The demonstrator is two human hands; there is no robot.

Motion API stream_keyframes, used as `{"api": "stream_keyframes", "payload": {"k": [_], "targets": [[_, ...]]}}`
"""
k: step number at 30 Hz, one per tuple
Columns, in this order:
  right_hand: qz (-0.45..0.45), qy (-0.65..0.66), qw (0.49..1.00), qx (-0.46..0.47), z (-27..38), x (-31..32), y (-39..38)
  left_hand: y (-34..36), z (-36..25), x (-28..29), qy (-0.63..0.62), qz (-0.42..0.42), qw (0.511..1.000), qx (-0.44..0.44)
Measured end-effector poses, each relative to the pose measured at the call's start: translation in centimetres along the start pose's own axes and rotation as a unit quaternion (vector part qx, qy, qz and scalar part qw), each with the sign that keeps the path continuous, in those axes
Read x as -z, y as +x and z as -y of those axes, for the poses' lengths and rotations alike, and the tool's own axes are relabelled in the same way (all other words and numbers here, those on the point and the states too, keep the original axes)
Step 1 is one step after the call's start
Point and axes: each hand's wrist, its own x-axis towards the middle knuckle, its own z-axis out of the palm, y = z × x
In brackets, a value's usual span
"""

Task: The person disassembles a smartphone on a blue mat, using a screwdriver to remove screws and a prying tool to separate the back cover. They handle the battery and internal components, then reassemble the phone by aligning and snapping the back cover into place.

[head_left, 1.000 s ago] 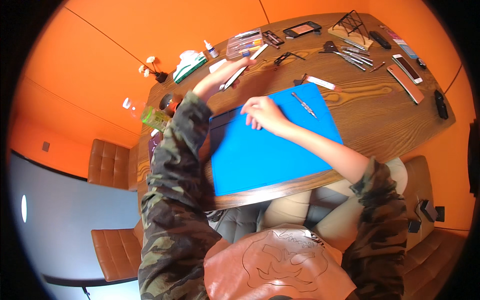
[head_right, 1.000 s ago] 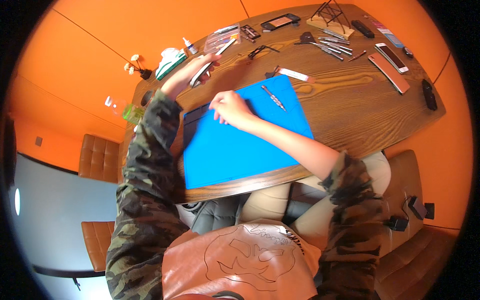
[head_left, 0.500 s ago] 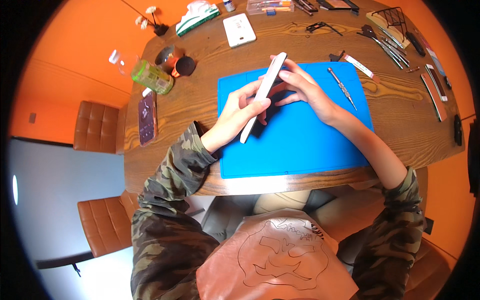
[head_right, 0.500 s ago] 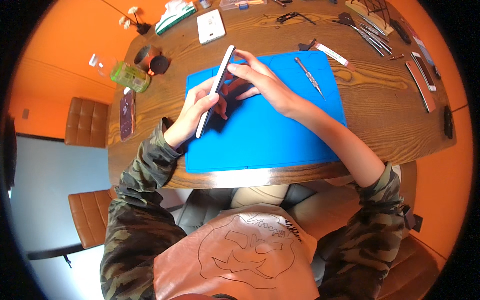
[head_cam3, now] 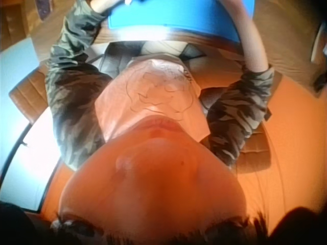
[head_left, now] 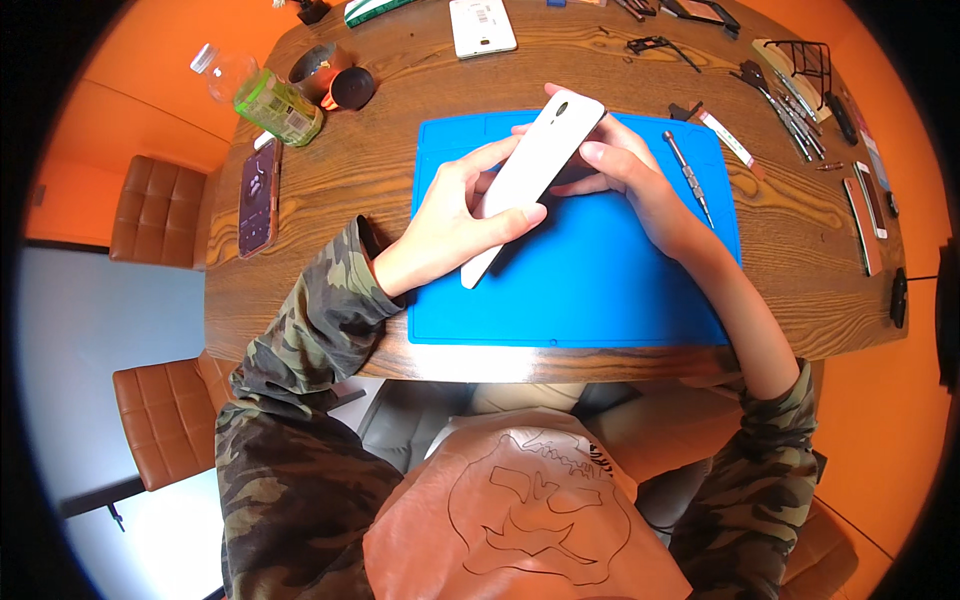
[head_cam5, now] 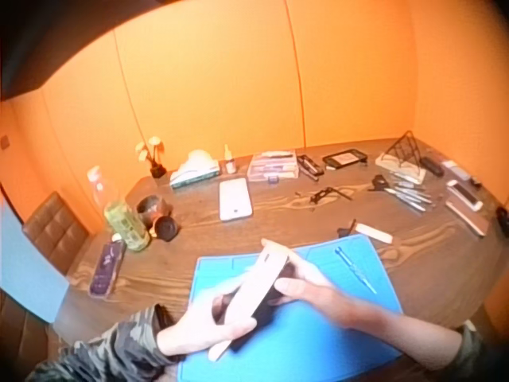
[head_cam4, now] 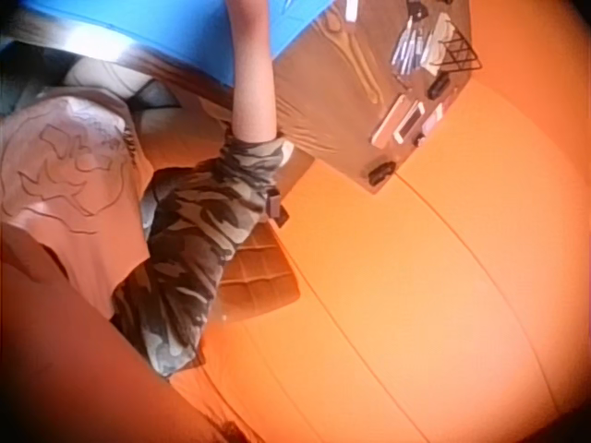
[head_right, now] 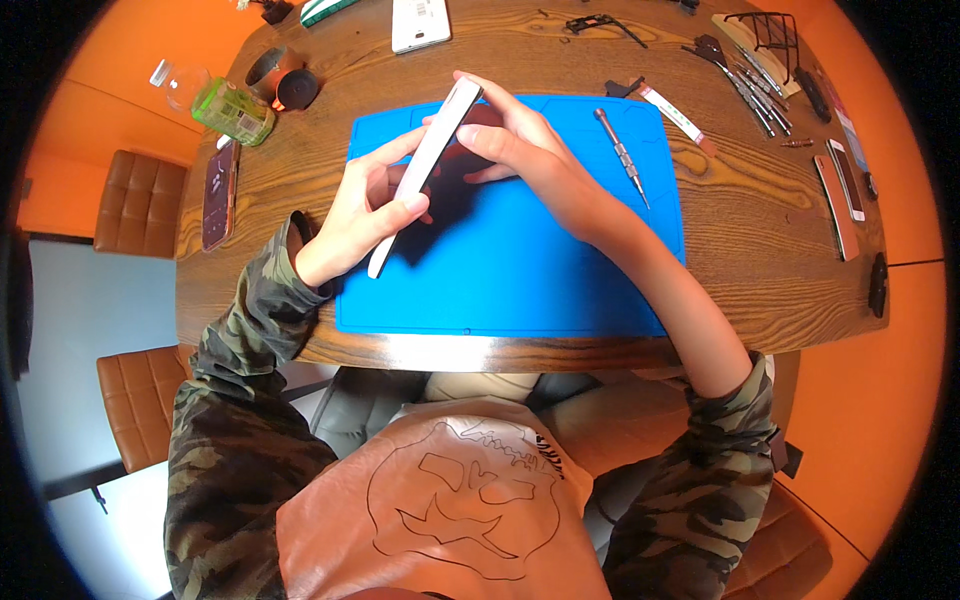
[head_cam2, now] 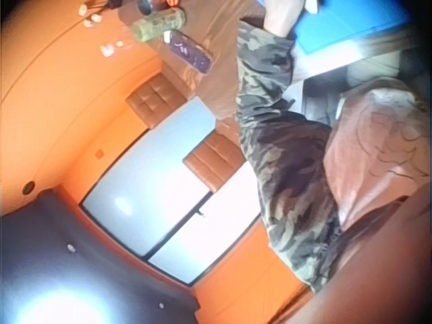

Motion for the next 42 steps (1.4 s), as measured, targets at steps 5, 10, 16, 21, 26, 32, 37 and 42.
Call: {"api": "stream_keyframes", "payload": {"k": [5, 10, 16, 21, 26, 32, 37, 42], "targets": [[0.009, 0.014, 1.0, -0.017, 0.5, 0.0, -0.2, -0.1, 0.0, -0.3, -0.037, -0.029, 0.999, 0.0], [0.015, 0.009, 1.0, 0.012, 0.8, -0.1, -0.3, -0.1, 0.1, -0.2, 0.054, -0.056, 0.995, -0.066], [0.006, 0.032, 0.996, 0.086, 0.1, 0.1, 0.1, 0.0, 0.1, 0.2, 0.08, -0.038, 0.993, -0.077], [-0.003, 0.071, 0.995, 0.071, -0.2, -0.1, 0.0, 0.0, -0.1, 0.1, 0.128, -0.044, 0.988, -0.08], [-0.057, 0.052, 0.996, 0.037, 0.7, -1.4, -0.3, 0.0, -0.4, 0.3, 0.178, -0.04, 0.98, -0.084], [-0.081, 0.064, 0.994, 0.025, 1.2, -1.8, -0.5, 0.1, -0.6, 0.9, 0.232, -0.01, 0.968, -0.095], [-0.082, 0.07, 0.994, 0.015, 0.0, -1.4, -0.3, 0.2, -0.8, 0.8, 0.22, -0.021, 0.972, -0.08], [-0.132, -0.214, 0.962, 0.109, 1.9, -0.3, 0.8, 0.9, -0.7, 1.5, 0.152, -0.053, 0.987, -0.002]]}}
